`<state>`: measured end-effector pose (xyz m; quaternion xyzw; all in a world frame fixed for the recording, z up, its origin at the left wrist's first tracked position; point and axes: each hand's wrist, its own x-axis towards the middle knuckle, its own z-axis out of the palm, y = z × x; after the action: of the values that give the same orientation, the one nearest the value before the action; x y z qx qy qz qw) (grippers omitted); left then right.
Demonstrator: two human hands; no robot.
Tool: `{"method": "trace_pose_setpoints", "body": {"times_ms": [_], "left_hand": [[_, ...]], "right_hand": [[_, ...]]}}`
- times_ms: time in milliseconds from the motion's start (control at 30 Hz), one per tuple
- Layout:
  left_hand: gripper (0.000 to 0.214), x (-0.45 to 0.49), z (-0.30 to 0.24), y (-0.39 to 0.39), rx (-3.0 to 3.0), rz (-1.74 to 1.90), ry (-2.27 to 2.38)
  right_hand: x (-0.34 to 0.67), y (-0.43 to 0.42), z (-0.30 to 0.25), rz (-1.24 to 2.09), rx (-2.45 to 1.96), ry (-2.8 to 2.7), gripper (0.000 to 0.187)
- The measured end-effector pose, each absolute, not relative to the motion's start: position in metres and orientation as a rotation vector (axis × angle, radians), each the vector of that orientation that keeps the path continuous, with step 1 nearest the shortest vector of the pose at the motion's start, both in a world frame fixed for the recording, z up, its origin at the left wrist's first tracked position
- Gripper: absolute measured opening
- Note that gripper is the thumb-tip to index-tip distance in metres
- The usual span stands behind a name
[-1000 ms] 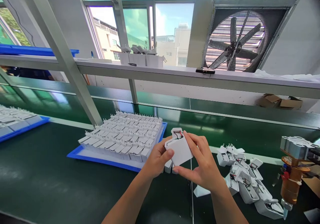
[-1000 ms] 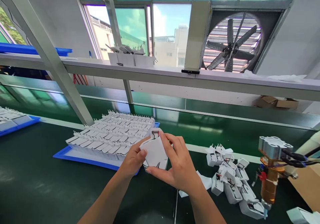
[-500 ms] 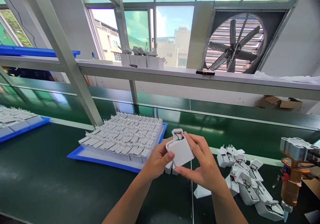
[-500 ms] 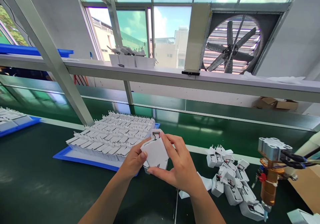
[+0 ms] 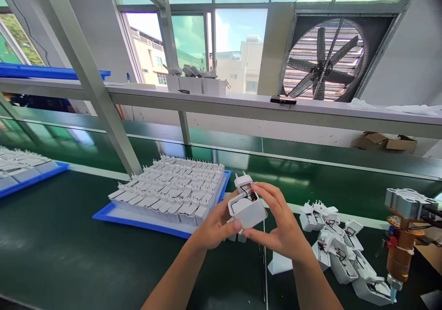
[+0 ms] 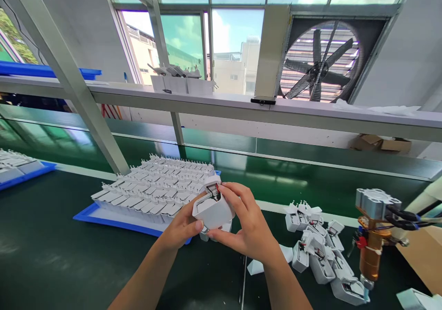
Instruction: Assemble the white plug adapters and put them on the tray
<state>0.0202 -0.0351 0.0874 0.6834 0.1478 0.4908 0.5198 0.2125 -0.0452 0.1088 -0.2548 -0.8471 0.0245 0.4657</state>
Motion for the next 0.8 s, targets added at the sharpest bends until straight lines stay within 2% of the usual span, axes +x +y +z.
{"method": "trace_pose_setpoints", "body": {"times_ms": [100, 267, 333, 467, 600, 800], "left_hand": [[0.068, 0.021, 0.083, -0.032, 1.786, 1.300, 0.442], [0.069, 0.020, 0.078, -0.023, 2.253, 1.856, 0.868], [0.070, 0.019, 0.081, -0.022, 2.501, 1.960, 1.039], [0.076, 0.022, 0.084, -0.024, 2.791, 2.010, 1.184], [0.077, 0.027, 0.085, -0.026, 2.794, 1.982, 1.145], [0.080, 0.022, 0.084, -0.025, 2.561, 1.850, 0.907]], "right_hand": [[0.215, -0.044, 0.108, 0.115, -0.629, -2.084, 0.073], [0.216, -0.043, 0.104, 0.255, -0.534, -1.919, 0.052], [0.212, -0.043, 0.101, 0.267, -0.516, -1.853, 0.048], [0.198, -0.041, 0.096, 0.108, -0.624, -1.717, 0.043], [0.192, -0.039, 0.094, 0.030, -0.648, -1.637, 0.021], [0.200, -0.029, 0.096, 0.033, -0.538, -1.756, 0.021]]}}
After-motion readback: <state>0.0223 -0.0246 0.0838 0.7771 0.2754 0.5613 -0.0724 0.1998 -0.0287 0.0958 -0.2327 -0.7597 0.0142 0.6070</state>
